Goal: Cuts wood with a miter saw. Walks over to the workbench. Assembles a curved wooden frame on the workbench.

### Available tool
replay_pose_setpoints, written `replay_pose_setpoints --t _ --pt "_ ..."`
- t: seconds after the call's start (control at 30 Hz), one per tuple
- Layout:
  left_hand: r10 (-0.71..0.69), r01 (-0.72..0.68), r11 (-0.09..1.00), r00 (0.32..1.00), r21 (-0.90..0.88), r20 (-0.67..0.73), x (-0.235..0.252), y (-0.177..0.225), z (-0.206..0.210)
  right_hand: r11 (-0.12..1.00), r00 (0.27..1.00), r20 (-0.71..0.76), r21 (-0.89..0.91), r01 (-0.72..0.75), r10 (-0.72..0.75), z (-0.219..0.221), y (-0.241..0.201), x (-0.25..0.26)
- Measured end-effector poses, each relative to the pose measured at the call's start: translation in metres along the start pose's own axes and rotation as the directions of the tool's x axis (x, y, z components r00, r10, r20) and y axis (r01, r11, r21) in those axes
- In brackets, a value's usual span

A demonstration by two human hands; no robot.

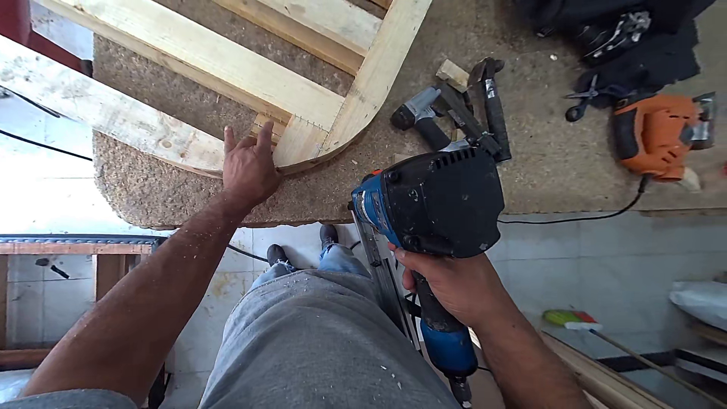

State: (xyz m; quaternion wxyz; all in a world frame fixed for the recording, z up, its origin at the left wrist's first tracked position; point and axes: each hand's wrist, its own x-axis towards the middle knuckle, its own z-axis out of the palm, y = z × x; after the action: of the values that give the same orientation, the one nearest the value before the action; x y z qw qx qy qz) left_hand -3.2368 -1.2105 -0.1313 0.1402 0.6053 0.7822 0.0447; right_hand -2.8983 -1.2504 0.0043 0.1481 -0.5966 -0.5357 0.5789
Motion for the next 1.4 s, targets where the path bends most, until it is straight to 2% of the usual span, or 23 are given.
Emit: replay_pose_setpoints --t 0.77,0.87,0.9,0.97,1.0,1.07,1.13,1.23,1.4 --pt "0.007 -0.008 1.000 0.999 0.012 0.040 0.002 0.001 -0.002 0.999 0.999 0.053 -0.032 0.004 -0.003 0.008 -0.001 0.015" --pt "0.089 -0.088 0.996 0.994 0.012 -0.069 -0.018 0.002 -0.017 1.000 0.998 0.060 -0.015 0.012 -0.011 0.007 -0.003 0.016" --pt "0.097 -0.104 0.994 0.985 -0.045 -0.145 -0.032 0.003 -0.024 1.000 0.998 0.057 -0.010 0.012 -0.011 0.005 -0.002 0.015" --pt "0.003 -0.072 0.967 0.962 -0.243 -0.274 -0.068 0.010 -0.025 1.000 0.999 0.050 -0.005 0.019 -0.019 0.000 0.000 0.015" --pt "-0.094 -0.009 0.926 0.963 -0.377 -0.254 -0.083 0.017 -0.019 1.000 0.999 0.048 -0.008 0.024 -0.024 -0.002 0.002 0.015" --pt "-0.287 0.139 0.766 0.947 -0.627 -0.141 -0.100 0.029 0.010 0.999 0.999 0.044 -0.025 0.030 -0.029 -0.006 0.004 0.016" --pt "-0.406 0.241 0.590 0.914 -0.770 -0.026 -0.099 0.037 0.040 0.999 0.999 0.038 -0.034 0.037 -0.036 -0.010 0.003 0.017" --pt "-0.515 0.285 0.384 0.855 -0.878 0.052 -0.082 0.047 0.064 0.997 0.998 0.036 -0.042 0.062 -0.060 -0.020 0.005 0.019" --pt "-0.599 0.252 0.117 0.789 -0.960 0.134 -0.063 0.065 0.069 0.994 0.996 0.056 -0.079 0.071 -0.067 -0.038 0.006 0.023"
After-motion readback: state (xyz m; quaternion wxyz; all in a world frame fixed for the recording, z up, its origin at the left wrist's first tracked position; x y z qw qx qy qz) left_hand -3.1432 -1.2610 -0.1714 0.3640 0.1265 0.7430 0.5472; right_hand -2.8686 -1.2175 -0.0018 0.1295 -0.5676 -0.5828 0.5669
